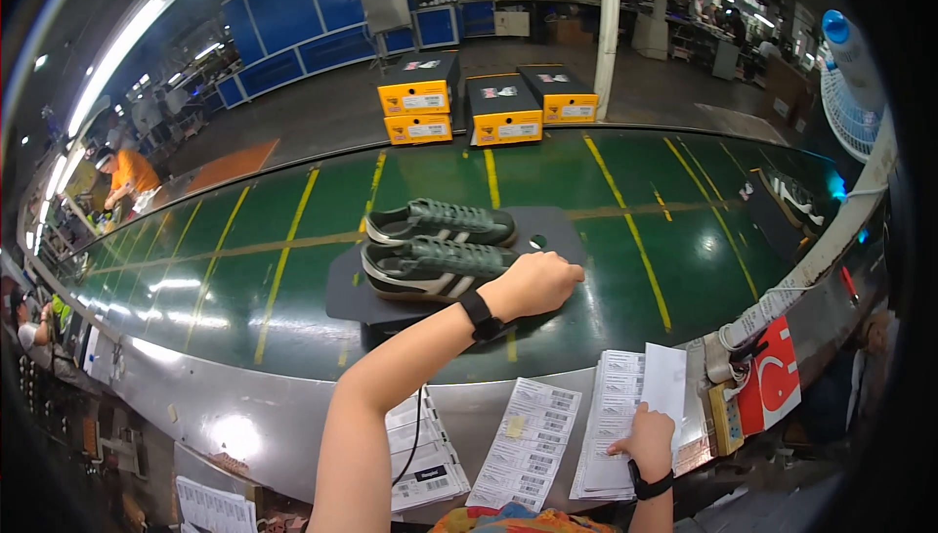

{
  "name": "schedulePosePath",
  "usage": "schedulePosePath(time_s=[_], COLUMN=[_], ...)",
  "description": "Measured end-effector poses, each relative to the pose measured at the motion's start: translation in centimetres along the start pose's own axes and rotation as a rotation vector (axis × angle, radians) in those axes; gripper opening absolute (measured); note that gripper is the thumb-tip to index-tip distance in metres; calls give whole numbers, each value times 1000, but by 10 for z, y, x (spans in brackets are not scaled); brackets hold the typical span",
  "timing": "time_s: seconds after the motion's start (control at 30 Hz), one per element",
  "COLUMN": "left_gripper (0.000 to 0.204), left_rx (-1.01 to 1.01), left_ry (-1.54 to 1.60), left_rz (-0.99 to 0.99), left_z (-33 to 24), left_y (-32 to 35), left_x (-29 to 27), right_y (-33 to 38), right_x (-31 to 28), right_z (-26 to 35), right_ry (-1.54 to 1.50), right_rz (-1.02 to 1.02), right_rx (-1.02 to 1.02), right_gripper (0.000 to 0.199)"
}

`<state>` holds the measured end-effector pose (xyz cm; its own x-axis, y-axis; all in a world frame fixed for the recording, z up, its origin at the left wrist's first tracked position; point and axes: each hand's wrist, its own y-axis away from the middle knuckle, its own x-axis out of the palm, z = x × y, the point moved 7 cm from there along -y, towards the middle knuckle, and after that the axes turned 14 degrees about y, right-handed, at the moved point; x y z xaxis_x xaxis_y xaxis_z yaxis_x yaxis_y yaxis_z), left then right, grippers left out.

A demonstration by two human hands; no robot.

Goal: Checking and sorting shoes on a manufacturing conveyor belt line while managing labels.

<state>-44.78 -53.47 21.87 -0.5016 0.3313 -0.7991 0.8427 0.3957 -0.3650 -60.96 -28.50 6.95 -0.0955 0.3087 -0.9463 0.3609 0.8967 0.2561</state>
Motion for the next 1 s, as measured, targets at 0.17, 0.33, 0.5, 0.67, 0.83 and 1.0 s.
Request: schedulePosePath(time_s=[0.17,0.33,0.5,0.67,0.83,1.0], left_gripper=[37,41,24,22,37,44], left_rx=[-94,-274,-160,-352,-312,-46], left_ry=[53,-205,-337,-315,161,-206], left_rz=[-47,114,29,154,-105,91], left_z=[2,80,99,102,26,11], left_y=[-2,46,45,90,101,108], left_x=[-77,-88,-62,-69,-85,-71], right_y=[9,13,6,2,19,-10], right_x=[-6,-11,2,10,-22,-107], right_z=[-1,-7,-9,-4,-21,-27], right_ry=[9,-18,-25,-116,-197,-310], right_rz=[-35,-75,-18,46,-27,-367], right_rx=[22,49,47,15,-51,-105], right_gripper=[75,73,73,71,58,44])
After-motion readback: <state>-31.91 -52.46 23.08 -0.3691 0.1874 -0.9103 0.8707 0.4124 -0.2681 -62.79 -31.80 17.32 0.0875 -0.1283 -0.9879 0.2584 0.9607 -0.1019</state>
